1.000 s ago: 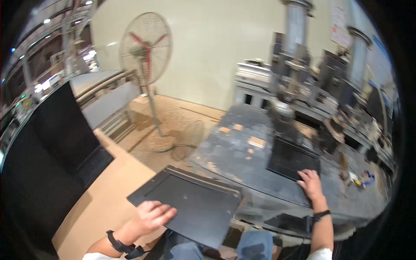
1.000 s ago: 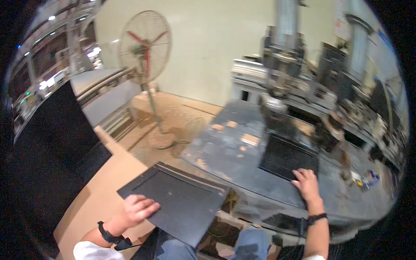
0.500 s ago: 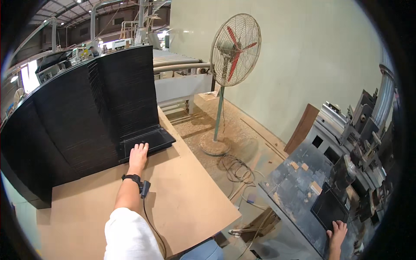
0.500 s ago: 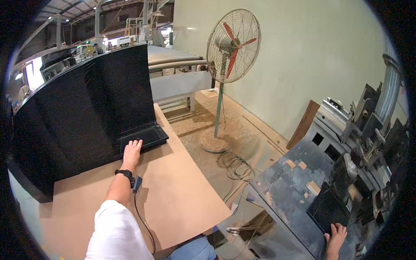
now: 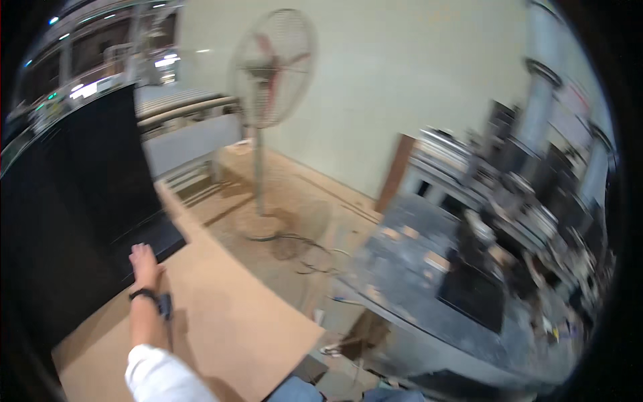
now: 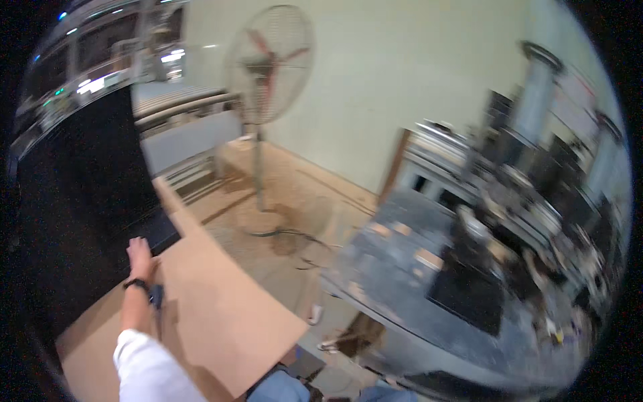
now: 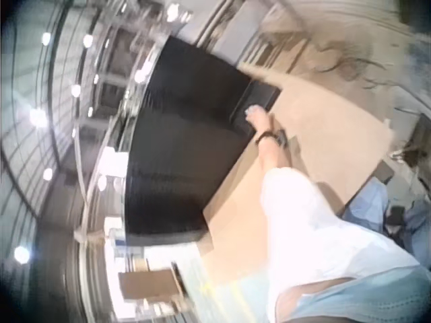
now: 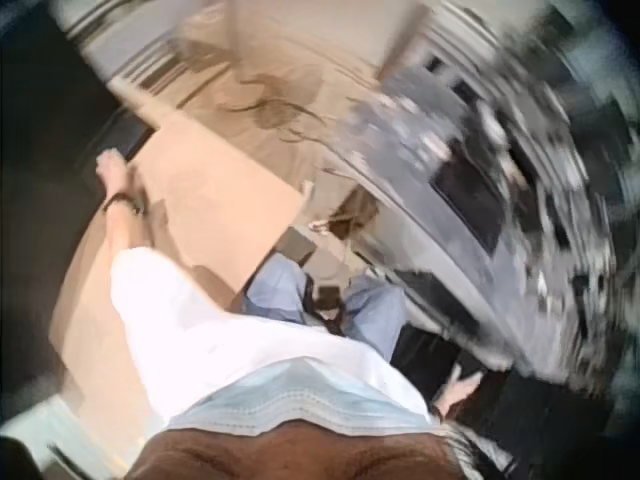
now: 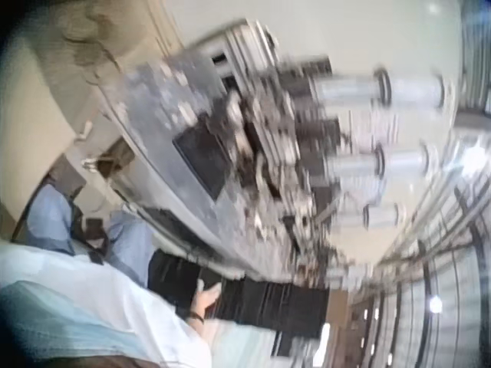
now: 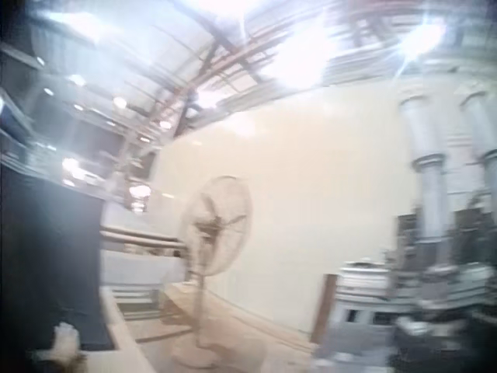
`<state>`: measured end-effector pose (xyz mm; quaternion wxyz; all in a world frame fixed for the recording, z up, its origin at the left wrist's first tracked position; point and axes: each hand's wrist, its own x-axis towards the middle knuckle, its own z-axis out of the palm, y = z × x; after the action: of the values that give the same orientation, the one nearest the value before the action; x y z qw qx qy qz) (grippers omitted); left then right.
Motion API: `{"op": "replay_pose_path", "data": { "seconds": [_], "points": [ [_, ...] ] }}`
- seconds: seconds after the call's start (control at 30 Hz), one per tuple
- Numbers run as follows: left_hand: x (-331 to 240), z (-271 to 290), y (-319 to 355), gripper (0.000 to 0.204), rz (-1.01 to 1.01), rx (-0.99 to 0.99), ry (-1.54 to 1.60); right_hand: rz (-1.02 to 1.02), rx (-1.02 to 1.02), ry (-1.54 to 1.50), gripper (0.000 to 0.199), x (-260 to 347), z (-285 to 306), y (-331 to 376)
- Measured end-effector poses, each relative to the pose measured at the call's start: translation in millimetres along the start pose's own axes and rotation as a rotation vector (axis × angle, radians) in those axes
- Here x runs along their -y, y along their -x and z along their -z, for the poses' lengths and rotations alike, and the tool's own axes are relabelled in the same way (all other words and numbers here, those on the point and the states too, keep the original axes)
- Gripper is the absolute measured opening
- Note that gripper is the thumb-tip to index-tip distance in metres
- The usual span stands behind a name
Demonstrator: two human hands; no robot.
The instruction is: The recorder is operating a multi-spindle drilling machine to process black furniture panels.
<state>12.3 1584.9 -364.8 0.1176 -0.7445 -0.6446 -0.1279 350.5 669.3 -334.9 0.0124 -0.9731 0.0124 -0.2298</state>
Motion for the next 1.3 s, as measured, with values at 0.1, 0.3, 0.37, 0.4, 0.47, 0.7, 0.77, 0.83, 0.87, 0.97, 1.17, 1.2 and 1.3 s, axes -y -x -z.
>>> {"op": "replay_pose_path", "data": {
  "seconds": [0.1,0.3,0.37,0.4,0.47,0.7,0.77,0.83,0.87,0.97,1.17,1.2,1.3],
  "points": [
    [-16.1,-44.0,-4.7,0.065,-0.308,-0.383,0.299,0.0,0.429,0.154,0.091,-34.2,-15.1,44.9],
    [-374.5,178.7,186.8,0.047,-1.316,-0.31,0.906,-0.147,-0.064,0.067,0.049,-82.9,-92.2,71.5],
    [-465.8,219.4,262.7,0.048,-1.663,-0.148,0.877,-0.158,-0.117,0.053,0.048,-80.0,-51.2,72.4],
    [-498.3,220.2,290.8,0.054,-1.672,-0.075,0.888,-0.1,-0.167,0.001,0.047,-78.8,-33.6,66.1],
    [-555.0,197.9,322.7,0.069,-1.607,0.108,0.827,-0.09,-0.257,-0.156,0.046,-73.4,0.5,44.0],
    [-563.2,186.4,353.6,0.087,-1.474,0.143,0.771,0.532,-0.301,-0.345,0.04,38.1,86.5,-75.2],
    [-526.1,201.3,357.7,0.058,-1.58,-0.028,0.823,0.656,-0.264,-0.353,0.039,78.0,76.5,-116.9],
    [-473.8,196.8,355.1,0.035,-1.657,-0.075,0.748,0.771,-0.225,-0.416,0.041,128.7,51.4,-153.5],
    [-444.6,194.9,351.1,0.032,-1.705,-0.126,0.761,0.802,-0.207,-0.422,0.042,149.7,32.7,-167.1],
    [-345.9,192.0,320.5,0.029,-1.783,-0.183,0.795,0.846,-0.223,-0.391,0.042,202.9,-30.5,-193.8],
    [-161.3,207.4,241.9,0.027,-1.458,-0.384,0.56,0.884,0.098,-0.521,0.046,252.4,-94.2,-251.4],
    [-134.3,205.8,231.4,0.028,-1.342,-0.381,0.471,0.869,0.136,-0.523,0.045,260.3,-96.5,-254.5],
    [-81.1,174.9,176.7,0.032,-1.041,-0.488,0.315,0.862,0.126,-0.512,0.046,257.4,-99.4,-254.6]
  ]
}}
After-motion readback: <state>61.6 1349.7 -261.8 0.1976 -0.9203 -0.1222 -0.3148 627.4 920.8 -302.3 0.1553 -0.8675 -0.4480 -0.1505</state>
